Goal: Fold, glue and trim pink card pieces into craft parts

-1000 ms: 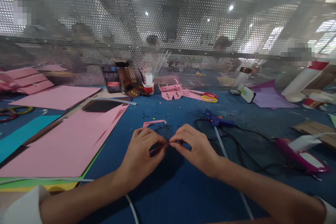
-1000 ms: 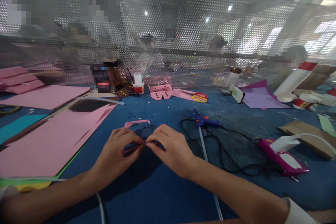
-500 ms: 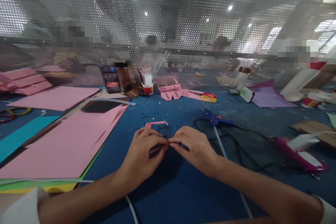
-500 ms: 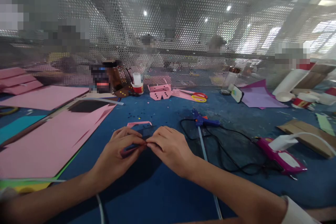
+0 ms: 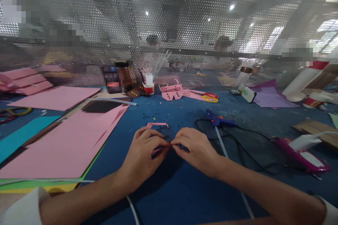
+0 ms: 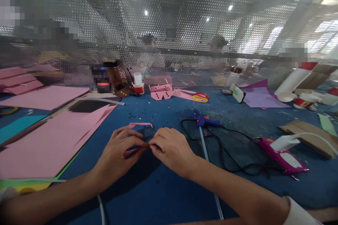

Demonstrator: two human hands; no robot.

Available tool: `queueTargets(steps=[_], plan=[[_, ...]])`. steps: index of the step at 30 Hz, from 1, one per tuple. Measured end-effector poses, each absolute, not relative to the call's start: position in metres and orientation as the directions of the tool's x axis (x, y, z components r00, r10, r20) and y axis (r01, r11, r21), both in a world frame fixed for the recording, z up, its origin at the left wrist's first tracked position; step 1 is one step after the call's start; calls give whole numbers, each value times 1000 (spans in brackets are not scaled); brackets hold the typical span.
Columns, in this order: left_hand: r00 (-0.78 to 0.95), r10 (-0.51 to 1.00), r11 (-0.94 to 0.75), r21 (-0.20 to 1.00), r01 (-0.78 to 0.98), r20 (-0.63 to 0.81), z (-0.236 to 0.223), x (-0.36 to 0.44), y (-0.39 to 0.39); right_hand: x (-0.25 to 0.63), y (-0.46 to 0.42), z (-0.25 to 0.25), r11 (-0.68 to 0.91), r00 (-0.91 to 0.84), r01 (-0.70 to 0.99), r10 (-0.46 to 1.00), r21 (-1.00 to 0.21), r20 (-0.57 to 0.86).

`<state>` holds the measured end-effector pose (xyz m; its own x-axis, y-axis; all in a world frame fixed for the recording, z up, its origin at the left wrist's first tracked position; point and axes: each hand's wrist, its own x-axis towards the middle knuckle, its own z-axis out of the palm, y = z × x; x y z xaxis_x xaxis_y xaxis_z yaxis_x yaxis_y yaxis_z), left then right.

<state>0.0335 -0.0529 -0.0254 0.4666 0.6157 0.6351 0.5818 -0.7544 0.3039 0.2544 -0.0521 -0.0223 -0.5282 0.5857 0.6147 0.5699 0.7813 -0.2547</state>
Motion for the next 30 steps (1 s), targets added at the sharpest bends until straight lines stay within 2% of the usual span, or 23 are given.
queueTargets(steps=[11,17,25,30], plan=[[469,635,-735,293,612,614,-20,36,-56,259,-50,-17,774,-647,613,606,-157,463],[470,637,-737,303,604,611,-19,36,-57,260,-49,-15,784,-662,605,593,-139,459],[455,649,-724,311,616,610,-20,35,-56,263,-46,-18,777,-645,597,613,-201,457],[467,647,-729,307,612,603,-19,36,-56,262,-46,-19,804,-689,576,574,-147,443]])
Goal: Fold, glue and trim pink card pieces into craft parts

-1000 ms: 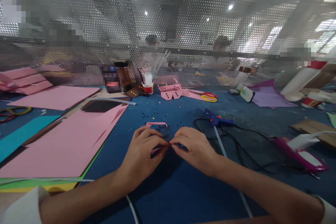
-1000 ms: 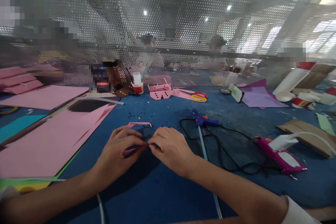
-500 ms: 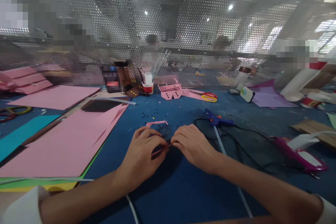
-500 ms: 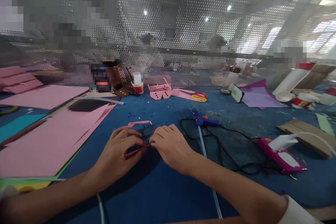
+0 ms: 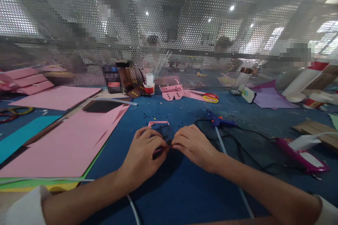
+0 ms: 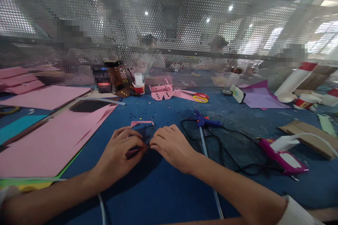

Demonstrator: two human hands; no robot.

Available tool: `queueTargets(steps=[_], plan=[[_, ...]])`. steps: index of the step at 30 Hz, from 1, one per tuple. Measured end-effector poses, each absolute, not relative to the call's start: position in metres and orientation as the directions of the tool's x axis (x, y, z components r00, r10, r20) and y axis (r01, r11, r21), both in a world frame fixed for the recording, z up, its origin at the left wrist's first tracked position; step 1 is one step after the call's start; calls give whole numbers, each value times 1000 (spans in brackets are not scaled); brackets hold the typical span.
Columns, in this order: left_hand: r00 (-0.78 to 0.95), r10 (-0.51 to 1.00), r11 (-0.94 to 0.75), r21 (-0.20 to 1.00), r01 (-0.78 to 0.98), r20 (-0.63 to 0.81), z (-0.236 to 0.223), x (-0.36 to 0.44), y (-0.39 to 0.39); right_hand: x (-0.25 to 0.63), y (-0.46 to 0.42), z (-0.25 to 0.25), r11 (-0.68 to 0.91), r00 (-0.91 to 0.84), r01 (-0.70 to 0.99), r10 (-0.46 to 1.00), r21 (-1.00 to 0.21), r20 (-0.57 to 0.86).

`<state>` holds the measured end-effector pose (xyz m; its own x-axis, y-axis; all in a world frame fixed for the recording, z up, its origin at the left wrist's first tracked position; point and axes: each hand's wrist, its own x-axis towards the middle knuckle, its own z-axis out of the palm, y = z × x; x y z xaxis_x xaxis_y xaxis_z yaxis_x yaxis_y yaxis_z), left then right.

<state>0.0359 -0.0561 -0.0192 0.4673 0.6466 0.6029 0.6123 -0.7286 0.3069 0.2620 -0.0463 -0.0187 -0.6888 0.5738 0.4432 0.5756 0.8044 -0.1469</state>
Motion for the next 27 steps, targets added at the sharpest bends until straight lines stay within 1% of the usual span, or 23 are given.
queueTargets(steps=[3,5,10,13,16,23,27], plan=[[480,638,-738,299,606,602,-19,36,-56,261,-47,-18,815,-700,567,552,-118,452],[482,633,-743,300,598,607,-19,36,-56,260,-46,-19,809,-689,575,558,-121,462],[466,638,-734,302,608,613,-20,36,-56,262,-43,-21,800,-658,565,584,-200,475],[459,640,-729,301,614,616,-20,35,-56,263,-41,-22,799,-649,560,587,-220,483],[456,637,-732,302,611,622,-19,35,-56,264,-41,-23,802,-654,560,583,-209,482],[471,640,-735,305,606,608,-21,36,-55,264,-45,-20,811,-693,569,564,-141,449],[481,656,-728,319,606,582,-18,35,-57,264,-44,-19,801,-689,583,577,-138,439]])
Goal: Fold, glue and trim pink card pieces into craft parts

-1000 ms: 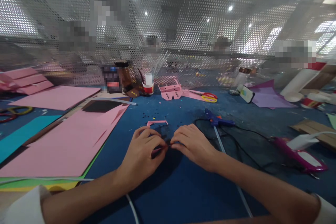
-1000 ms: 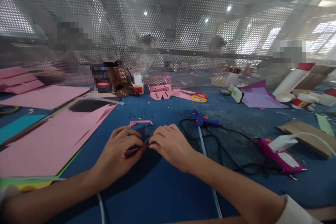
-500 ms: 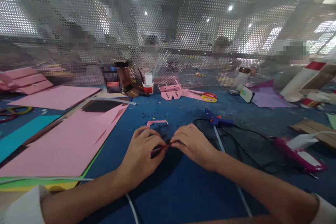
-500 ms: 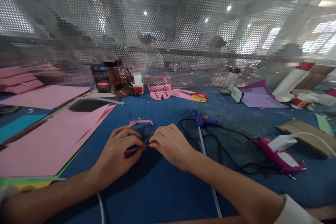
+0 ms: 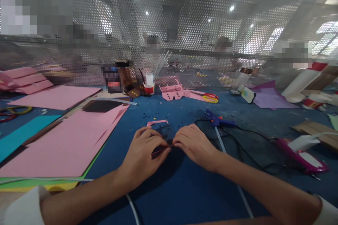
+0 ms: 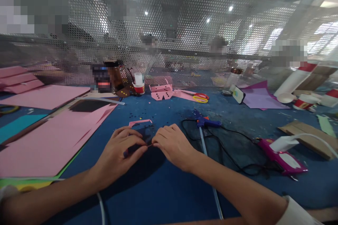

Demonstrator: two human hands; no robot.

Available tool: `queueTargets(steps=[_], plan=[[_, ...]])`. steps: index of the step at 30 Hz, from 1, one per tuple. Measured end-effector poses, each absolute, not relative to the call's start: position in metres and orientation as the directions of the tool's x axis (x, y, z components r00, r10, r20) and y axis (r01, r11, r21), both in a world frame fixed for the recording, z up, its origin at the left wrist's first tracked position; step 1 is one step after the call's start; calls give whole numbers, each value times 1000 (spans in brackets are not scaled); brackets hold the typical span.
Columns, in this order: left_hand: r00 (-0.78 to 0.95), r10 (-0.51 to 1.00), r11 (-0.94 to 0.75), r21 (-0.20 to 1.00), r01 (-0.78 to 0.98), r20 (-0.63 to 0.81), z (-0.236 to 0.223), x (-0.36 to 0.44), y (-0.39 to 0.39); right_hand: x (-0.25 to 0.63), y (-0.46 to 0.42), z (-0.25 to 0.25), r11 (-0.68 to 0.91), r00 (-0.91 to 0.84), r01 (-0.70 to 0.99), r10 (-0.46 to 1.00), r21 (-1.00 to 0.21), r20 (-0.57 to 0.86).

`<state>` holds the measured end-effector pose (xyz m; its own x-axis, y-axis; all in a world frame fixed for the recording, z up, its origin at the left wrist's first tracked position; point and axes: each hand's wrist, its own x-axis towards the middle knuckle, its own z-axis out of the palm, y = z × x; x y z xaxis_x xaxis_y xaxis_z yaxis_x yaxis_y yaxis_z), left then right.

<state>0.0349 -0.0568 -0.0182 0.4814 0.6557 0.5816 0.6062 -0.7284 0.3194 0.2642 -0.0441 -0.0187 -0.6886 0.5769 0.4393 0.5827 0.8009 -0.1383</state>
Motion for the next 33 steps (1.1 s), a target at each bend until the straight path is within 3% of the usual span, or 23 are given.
queueTargets(steps=[9,14,22,27,33], plan=[[325,792,-592,517,618,517,-8,8,-18,271,-34,-22,798,-689,574,591,-182,420],[290,884,-467,674,573,366,-12,-6,9,274,-28,-24,798,-684,562,597,-218,420],[318,886,-461,698,548,337,-6,-7,3,278,-19,-30,770,-635,559,635,-306,440],[350,912,-371,792,485,212,-4,-12,-4,280,-15,-30,744,-624,576,668,-339,406],[372,918,-312,824,472,135,-6,-8,-16,280,-13,-29,722,-622,600,691,-343,368]])
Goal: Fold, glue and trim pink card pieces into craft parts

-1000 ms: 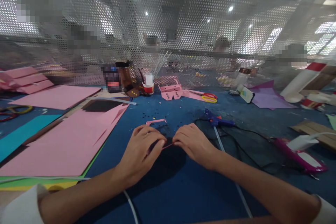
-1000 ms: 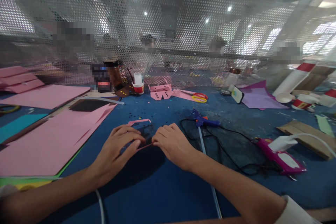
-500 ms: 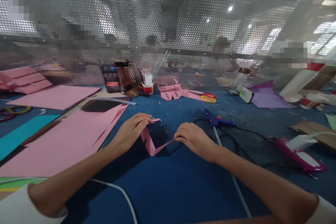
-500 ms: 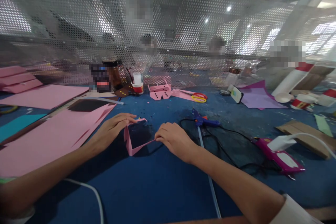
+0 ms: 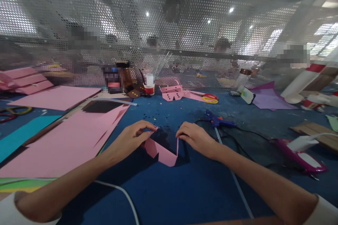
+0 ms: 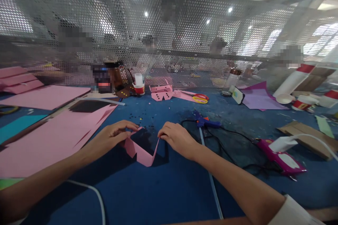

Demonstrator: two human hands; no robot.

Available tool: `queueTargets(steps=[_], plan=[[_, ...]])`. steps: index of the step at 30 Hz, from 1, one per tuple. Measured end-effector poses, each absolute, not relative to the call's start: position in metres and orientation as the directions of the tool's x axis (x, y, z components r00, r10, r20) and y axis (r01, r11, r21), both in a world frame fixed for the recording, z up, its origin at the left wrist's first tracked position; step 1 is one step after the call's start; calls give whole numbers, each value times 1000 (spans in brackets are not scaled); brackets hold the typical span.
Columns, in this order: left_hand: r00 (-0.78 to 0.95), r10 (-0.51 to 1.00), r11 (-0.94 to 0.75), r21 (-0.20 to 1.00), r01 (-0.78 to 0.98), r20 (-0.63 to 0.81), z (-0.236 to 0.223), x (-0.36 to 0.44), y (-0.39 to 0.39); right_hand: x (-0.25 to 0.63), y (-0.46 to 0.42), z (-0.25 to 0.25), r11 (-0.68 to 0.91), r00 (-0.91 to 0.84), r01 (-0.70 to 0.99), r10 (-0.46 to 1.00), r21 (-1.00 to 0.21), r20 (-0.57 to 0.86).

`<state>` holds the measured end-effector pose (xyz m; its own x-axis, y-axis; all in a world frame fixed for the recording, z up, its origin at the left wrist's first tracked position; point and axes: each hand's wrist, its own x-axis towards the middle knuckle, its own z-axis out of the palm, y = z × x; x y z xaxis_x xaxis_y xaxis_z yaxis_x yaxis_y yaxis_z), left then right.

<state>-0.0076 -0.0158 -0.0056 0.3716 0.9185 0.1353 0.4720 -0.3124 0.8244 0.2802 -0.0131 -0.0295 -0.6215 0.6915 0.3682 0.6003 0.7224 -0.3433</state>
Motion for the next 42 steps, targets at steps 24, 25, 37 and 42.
queueTargets(steps=[24,25,37,42], plan=[[304,947,-28,916,400,-104,-10,-3,-17,276,-19,-24,414,-354,620,906,-667,233],[298,948,-22,917,398,-107,-9,-2,-18,276,-20,-22,368,-325,618,924,-694,200],[213,977,-55,924,379,-29,6,6,-28,281,-33,4,124,-122,841,992,-527,38],[216,976,-70,931,357,-10,-1,6,-28,276,-35,3,112,-207,741,976,-662,-65]])
